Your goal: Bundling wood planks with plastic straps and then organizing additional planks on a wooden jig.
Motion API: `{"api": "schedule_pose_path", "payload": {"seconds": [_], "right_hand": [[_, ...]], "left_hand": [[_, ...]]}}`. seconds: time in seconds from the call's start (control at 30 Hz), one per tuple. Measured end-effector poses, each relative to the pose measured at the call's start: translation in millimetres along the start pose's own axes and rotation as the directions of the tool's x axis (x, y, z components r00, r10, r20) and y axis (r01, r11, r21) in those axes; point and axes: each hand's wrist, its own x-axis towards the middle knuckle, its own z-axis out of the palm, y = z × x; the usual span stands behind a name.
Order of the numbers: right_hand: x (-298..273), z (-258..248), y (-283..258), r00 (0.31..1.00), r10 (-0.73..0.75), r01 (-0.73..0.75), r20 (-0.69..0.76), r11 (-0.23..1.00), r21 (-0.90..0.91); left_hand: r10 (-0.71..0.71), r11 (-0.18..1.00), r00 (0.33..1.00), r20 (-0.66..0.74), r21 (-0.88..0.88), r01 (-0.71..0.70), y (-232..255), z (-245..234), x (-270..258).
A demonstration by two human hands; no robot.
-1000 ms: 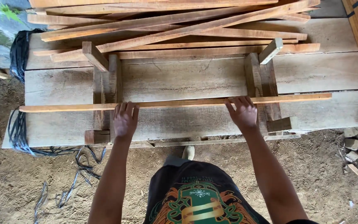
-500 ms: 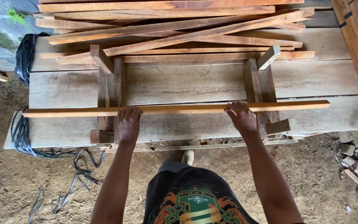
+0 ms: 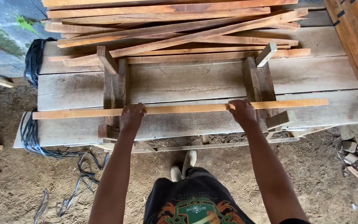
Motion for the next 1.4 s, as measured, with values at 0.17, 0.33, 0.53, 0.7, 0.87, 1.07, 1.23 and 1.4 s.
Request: {"api": "schedule_pose_path", "payload": {"seconds": [0.17, 0.33, 0.53, 0.7, 0.87, 1.07, 1.23, 1.4], "right_hand": [[-34, 23, 1, 0.898, -0.211, 0.147, -0.386, 0.971, -0.189], [-31, 32, 8, 0.838, -0.295, 0.182, -0.459, 0.944, -0.274], [-35, 11, 9, 0.994, -0.111, 0.108, -0.013, 0.98, -0.166], [-35, 9, 4, 0.989, -0.099, 0.1, 0.112, 0.995, -0.002], [-42, -27, -14, 0.98, -0.042, 0.036, 0.197, 0.999, 0.039], [0, -34, -8, 0.952, 0.09, -0.103, 0.292, 0.994, 0.028], [39, -54, -26, 0.928, 0.102, -0.065, 0.359, 0.991, -0.113], [111, -63, -18, 0.936, 0.069, -0.068, 0.346, 0.998, -0.013]], "left_hand": [[0.006, 1.0, 0.99, -0.144, 0.021, -0.003, 11, 13, -16], [0.033, 0.999, 0.988, -0.152, 0.043, -0.027, 16, 2, -28], [-0.032, 0.998, 0.989, 0.145, 0.05, 0.025, 8, 9, -36], [-0.002, 1.0, 0.976, 0.216, 0.013, -0.001, 20, -15, -48], [-0.081, 0.997, 0.928, 0.363, 0.027, 0.076, 34, -44, -40], [-0.136, 0.981, 0.852, 0.506, -0.053, 0.188, 33, -43, -8], [-0.147, 0.957, 0.764, 0.628, -0.104, 0.27, 48, -79, 35], [-0.12, 0.974, 0.696, 0.707, -0.05, 0.219, 38, -80, 92]]}}
